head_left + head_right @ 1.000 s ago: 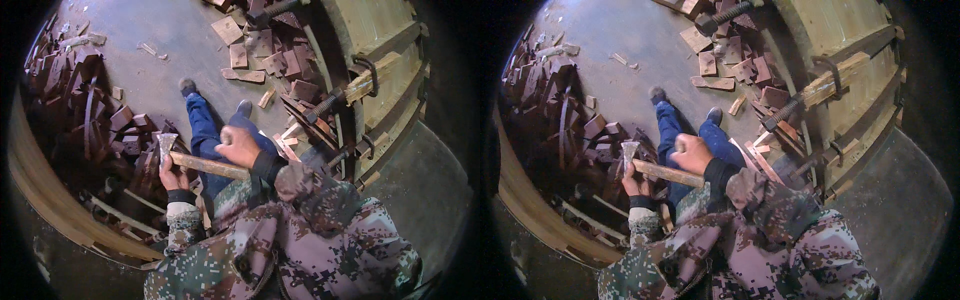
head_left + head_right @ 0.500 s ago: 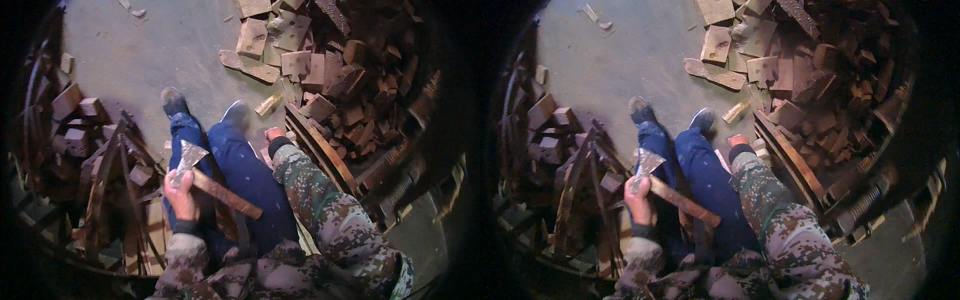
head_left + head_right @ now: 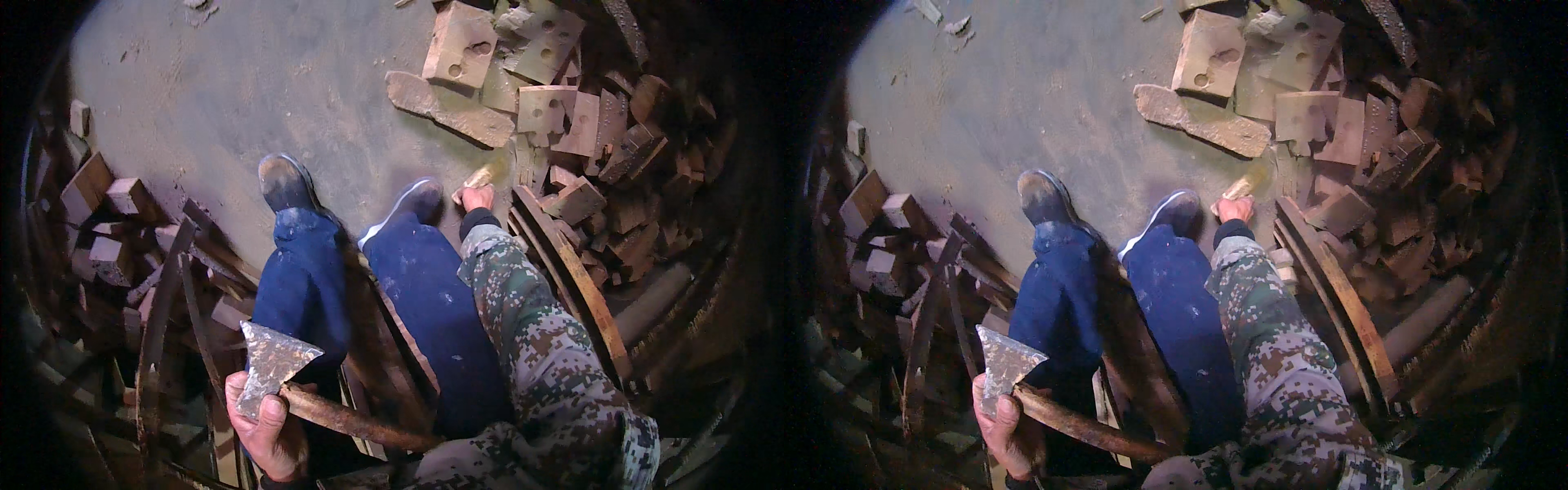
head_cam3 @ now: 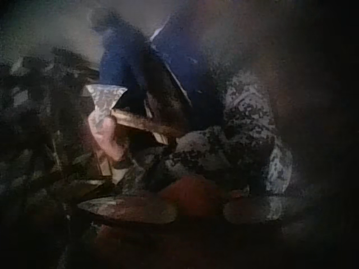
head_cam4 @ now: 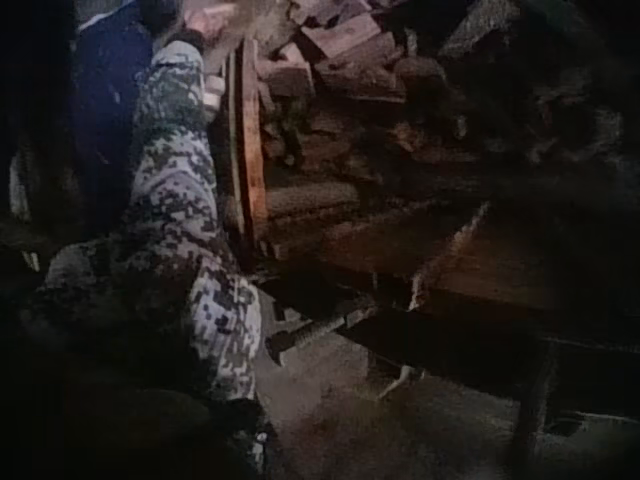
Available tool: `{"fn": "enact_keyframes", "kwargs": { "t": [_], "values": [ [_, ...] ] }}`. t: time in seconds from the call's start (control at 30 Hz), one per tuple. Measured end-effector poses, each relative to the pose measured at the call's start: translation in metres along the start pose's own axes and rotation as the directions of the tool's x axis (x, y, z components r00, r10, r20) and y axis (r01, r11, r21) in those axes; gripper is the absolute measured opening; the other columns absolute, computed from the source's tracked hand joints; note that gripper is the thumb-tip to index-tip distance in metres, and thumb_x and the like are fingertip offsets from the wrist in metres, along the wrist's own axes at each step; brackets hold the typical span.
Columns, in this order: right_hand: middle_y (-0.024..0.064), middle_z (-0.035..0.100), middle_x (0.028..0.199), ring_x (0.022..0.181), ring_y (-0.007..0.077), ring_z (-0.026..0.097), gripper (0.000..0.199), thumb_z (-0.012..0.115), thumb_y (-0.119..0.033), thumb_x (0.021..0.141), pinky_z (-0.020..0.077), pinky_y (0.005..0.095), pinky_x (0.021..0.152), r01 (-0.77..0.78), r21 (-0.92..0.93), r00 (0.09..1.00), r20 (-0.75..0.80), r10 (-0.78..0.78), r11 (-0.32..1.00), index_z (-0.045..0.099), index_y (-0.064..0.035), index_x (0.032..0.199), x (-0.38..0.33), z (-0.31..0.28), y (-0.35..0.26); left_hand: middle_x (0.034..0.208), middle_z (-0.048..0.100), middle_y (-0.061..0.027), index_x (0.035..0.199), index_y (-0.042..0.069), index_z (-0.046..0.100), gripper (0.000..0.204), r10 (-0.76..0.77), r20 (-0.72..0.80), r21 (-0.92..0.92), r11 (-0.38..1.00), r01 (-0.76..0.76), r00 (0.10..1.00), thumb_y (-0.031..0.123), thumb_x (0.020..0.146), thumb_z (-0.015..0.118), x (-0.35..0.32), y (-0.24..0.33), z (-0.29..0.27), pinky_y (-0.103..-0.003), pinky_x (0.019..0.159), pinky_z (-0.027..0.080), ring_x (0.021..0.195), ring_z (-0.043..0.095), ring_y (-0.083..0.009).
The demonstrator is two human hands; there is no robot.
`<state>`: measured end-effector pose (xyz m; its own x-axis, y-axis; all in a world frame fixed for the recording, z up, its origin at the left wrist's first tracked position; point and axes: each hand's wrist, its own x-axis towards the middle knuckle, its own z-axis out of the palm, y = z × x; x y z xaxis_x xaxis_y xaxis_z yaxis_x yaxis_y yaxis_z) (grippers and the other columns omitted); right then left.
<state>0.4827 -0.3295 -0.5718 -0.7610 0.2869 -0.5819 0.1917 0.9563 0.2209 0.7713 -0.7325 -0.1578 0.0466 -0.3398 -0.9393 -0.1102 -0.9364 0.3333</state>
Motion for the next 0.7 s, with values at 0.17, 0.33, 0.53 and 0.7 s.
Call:
{"fn": "enact_keyframes", "kwargs": {
  "t": [0.17, 0.33, 0.53, 0.7],
  "values": [
    [0.0234, 0.060, 0.120, 0.122, 0.0431, 0.050, 0.047, 0.068, -0.013, 0.069, 0.0371, 0.0540, 0.109, 0.229, -0.166, 0.953, -0.161, -0.255, 0.959, 0.062, -0.0003, 0.114, -0.067, -0.047, -0.044, 0.102, 0.063, -0.0099, 0.122, 0.002, 0.050, 0.050, -0.048, -0.043, -0.002, 0.999, 0.048, 0.998, 0.027, 0.089, 0.078, -0.009, 0.009, 0.010, -0.038, 0.088, 0.056, 0.091, 0.064, -0.0191],
    [0.0187, 0.053, 0.118, 0.114, 0.0406, 0.049, 0.061, 0.069, -0.011, 0.064, 0.0364, 0.0536, 0.106, 0.781, -0.417, 0.381, -0.272, -0.884, 0.465, 0.053, -0.0029, 0.122, -0.083, -0.102, -0.149, 0.103, 0.065, -0.0076, 0.120, 0.004, 0.047, 0.058, -0.030, -0.033, -0.006, 1.000, 0.029, 0.999, 0.020, 0.082, 0.088, -0.005, 0.017, 0.010, -0.028, 0.087, 0.049, 0.090, 0.061, -0.0128],
    [0.0199, 0.054, 0.107, 0.102, 0.0383, 0.055, 0.054, 0.073, -0.005, 0.064, 0.0469, 0.0493, 0.091, 0.789, -0.553, 0.389, 0.113, -0.914, 0.268, 0.051, -0.0040, 0.113, -0.048, -0.106, -0.218, 0.103, 0.065, -0.0058, 0.117, 0.003, 0.050, 0.053, -0.030, -0.045, -0.042, 0.999, 0.028, 0.999, 0.019, 0.082, 0.086, -0.009, 0.003, -0.005, -0.026, 0.086, 0.047, 0.090, 0.059, -0.0108],
    [0.0221, 0.061, 0.114, 0.110, 0.0424, 0.062, 0.050, 0.073, -0.019, 0.071, 0.0531, 0.0538, 0.089, 0.685, -0.325, 0.714, 0.120, -0.690, 0.652, 0.054, -0.0054, 0.115, -0.131, -0.101, -0.190, 0.105, 0.064, -0.0025, 0.118, 0.002, 0.056, 0.050, 0.044, 0.000, -0.017, 0.999, -0.044, 0.999, 0.017, 0.080, 0.085, 0.000, -0.016, -0.025, -0.026, 0.089, 0.045, 0.094, 0.058, -0.0106]
  ]
}}
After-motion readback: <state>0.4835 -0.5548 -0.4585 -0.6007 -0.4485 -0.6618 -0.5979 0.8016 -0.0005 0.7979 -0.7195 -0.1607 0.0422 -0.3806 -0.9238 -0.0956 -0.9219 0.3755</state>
